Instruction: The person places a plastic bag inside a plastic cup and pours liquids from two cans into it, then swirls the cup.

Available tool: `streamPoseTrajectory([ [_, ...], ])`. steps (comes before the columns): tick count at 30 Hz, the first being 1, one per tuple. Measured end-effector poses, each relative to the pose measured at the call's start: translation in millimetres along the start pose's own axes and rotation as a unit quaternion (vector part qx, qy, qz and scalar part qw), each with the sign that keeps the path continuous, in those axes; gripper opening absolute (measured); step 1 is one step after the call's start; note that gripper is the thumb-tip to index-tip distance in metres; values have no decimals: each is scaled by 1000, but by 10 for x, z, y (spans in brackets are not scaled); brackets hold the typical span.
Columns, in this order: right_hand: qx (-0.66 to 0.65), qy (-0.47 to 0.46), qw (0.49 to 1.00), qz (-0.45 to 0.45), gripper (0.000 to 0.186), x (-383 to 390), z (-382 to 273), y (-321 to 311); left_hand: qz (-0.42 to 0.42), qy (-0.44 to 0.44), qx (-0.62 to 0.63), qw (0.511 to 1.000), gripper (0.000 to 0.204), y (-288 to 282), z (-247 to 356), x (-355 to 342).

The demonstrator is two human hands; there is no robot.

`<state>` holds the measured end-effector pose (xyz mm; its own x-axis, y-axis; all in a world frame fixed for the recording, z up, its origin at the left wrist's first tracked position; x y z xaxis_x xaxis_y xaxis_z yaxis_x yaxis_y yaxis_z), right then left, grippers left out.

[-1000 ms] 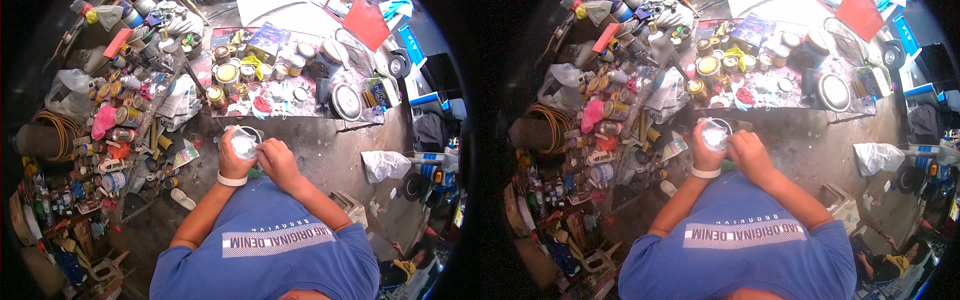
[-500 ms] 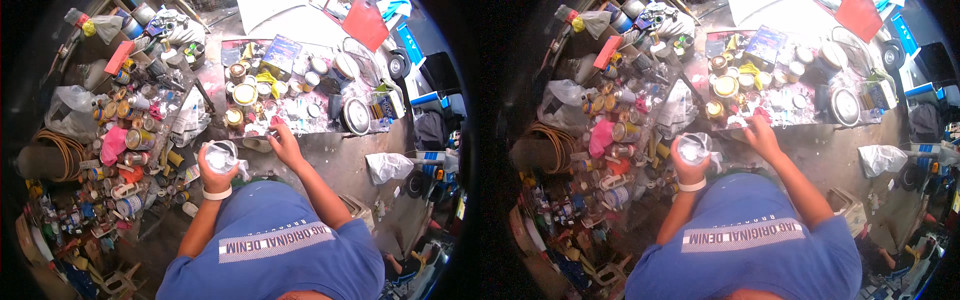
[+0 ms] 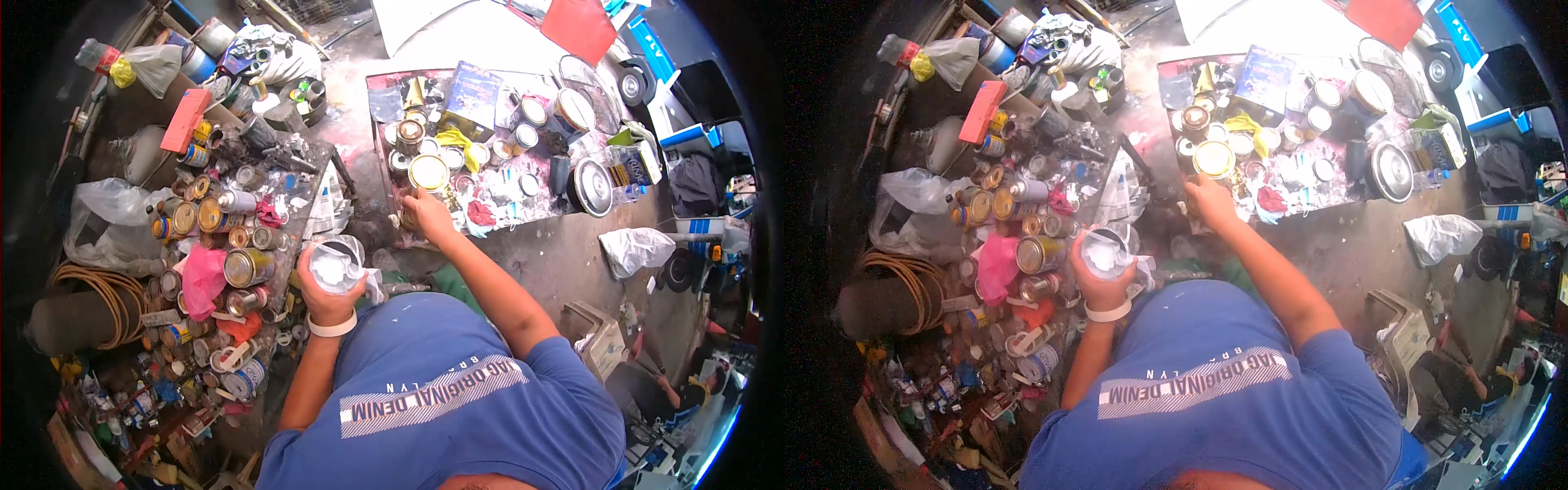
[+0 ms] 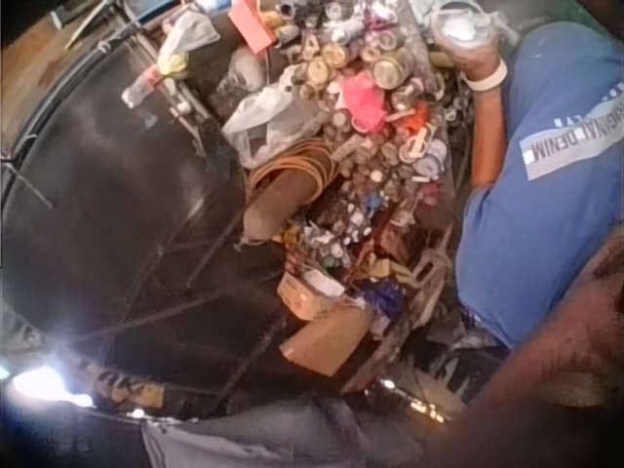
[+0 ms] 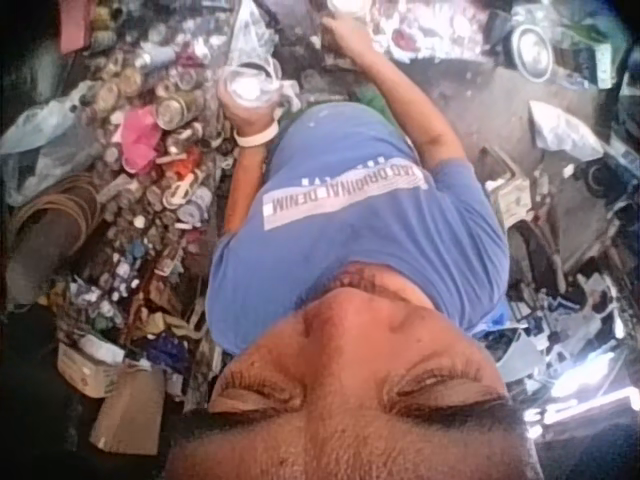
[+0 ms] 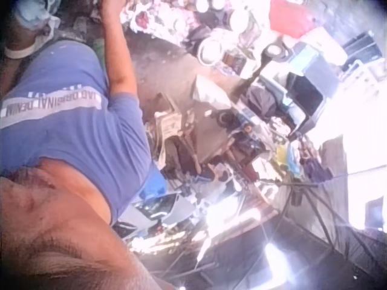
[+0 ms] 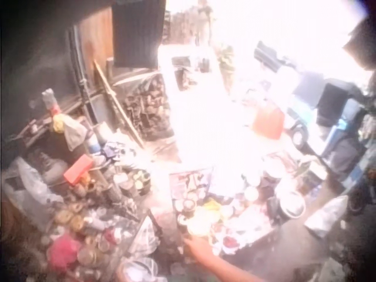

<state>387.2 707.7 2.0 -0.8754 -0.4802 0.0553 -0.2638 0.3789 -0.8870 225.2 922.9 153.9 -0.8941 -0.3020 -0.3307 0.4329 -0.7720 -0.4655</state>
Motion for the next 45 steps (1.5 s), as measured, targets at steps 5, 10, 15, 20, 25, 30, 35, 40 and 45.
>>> streamPoseTrajectory([
  [5,-184,36,975,116,12,140,45,-163,-6,-23,18,1000,103,21,-139,-104],
  [10,-189,190,949,167,19,-104,687,-325,-15,-27,44,999,103,51,-201,-189],
  [15,-37,153,980,120,20,-485,803,-301,-32,-21,37,999,102,46,-239,-209],
  [20,86,124,982,114,42,-540,796,-241,-34,-47,49,997,102,16,-264,-146],
  [25,65,186,975,106,82,-463,866,-389,-43,-33,50,997,103,17,-248,-123],
  [30,-114,204,946,222,70,-115,923,-545,-40,-30,28,998,102,29,-245,-115],
  [35,-211,205,941,167,64,659,1017,229,-45,-18,3,999,103,99,-180,-160],
  [40,-237,130,945,182,79,597,396,727,-48,-14,14,999,102,105,-184,-141],
  [45,-293,216,913,185,83,362,222,626,-63,-1,31,998,104,164,-126,-178],
])
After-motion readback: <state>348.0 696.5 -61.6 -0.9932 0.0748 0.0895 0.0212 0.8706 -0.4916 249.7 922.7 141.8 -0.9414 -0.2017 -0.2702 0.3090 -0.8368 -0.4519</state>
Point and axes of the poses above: each hand's wrist, its own x-axis away from the middle knuckle, its own y-axis out of the palm, z = x × y, the point moved 5 cm from there along -x, towards the middle knuckle, and after that the axes turned 3 degrees about -z, right-handed, at the moved point
